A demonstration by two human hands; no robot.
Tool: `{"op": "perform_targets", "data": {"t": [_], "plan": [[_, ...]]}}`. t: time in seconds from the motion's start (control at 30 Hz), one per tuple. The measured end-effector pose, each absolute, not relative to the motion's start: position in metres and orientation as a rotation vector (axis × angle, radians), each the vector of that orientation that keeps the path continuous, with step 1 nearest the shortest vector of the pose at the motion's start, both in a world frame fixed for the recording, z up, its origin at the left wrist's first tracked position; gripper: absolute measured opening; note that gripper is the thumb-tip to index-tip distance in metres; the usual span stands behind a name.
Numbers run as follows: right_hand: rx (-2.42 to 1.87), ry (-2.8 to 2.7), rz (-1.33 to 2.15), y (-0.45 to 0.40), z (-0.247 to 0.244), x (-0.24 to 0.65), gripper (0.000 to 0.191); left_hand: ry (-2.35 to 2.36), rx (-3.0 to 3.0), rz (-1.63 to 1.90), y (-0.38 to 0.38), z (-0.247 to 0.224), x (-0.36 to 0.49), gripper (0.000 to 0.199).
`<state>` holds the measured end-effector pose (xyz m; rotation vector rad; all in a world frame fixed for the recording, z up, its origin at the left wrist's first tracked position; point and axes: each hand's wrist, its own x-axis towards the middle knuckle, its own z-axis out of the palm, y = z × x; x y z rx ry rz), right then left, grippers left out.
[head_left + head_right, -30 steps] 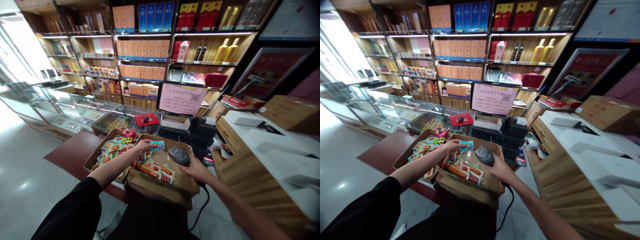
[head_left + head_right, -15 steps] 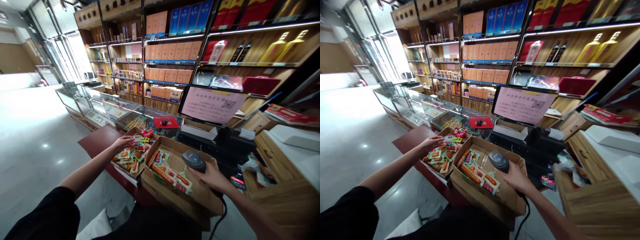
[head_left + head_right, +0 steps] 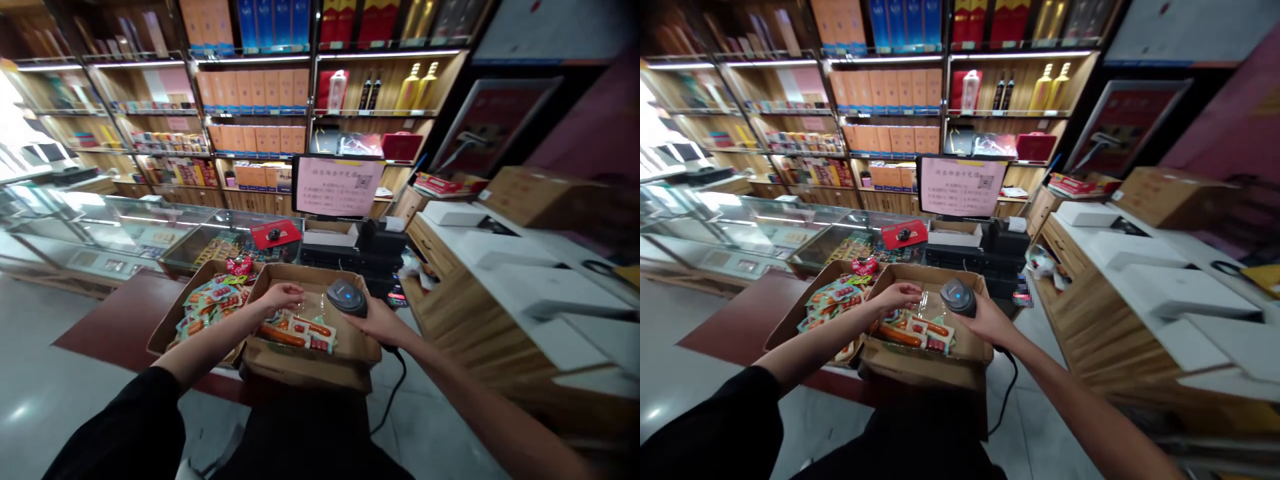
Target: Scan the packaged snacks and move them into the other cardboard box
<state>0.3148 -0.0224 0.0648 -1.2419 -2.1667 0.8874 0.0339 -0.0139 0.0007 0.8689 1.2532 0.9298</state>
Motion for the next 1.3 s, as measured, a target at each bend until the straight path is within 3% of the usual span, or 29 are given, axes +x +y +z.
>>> {"op": "perform_targets", "data": {"t": [0.2,0.33,0.53,0.67,0.77,0.93,1.3], "plan": [[-1.269,-2.123,0.855,-0.031,0.052,0.328,0.04,1.231,1.588,0.351,-0.002,-0.026,0.081,0.042],[-1.3,-2.075,0.842,-0.033,0.044,0.332,0.039,1.24,2.129,-0.082,-0.005,-0.019,0.091,0.058],[-1.3,-2.066,0.855,-0.034,0.036,0.332,0.04,1.279,2.287,-0.24,-0.006,-0.013,0.098,0.061],[-1.251,-2.075,0.859,-0.031,0.035,0.333,0.04,1.331,2.187,-0.103,0.002,-0.016,0.086,0.033],[-1.244,-2.096,0.848,-0.027,0.037,0.336,0.041,1.417,2.078,0.242,0.017,-0.009,0.068,0.018],[-1.237,-2.108,0.858,-0.022,0.053,0.332,0.042,1.359,1.31,0.789,0.038,0.019,0.04,0.023],[-1.193,-2.195,0.877,-0.025,0.079,0.318,0.046,1.069,0.551,1.048,0.035,0.033,0.032,0.025]]}}
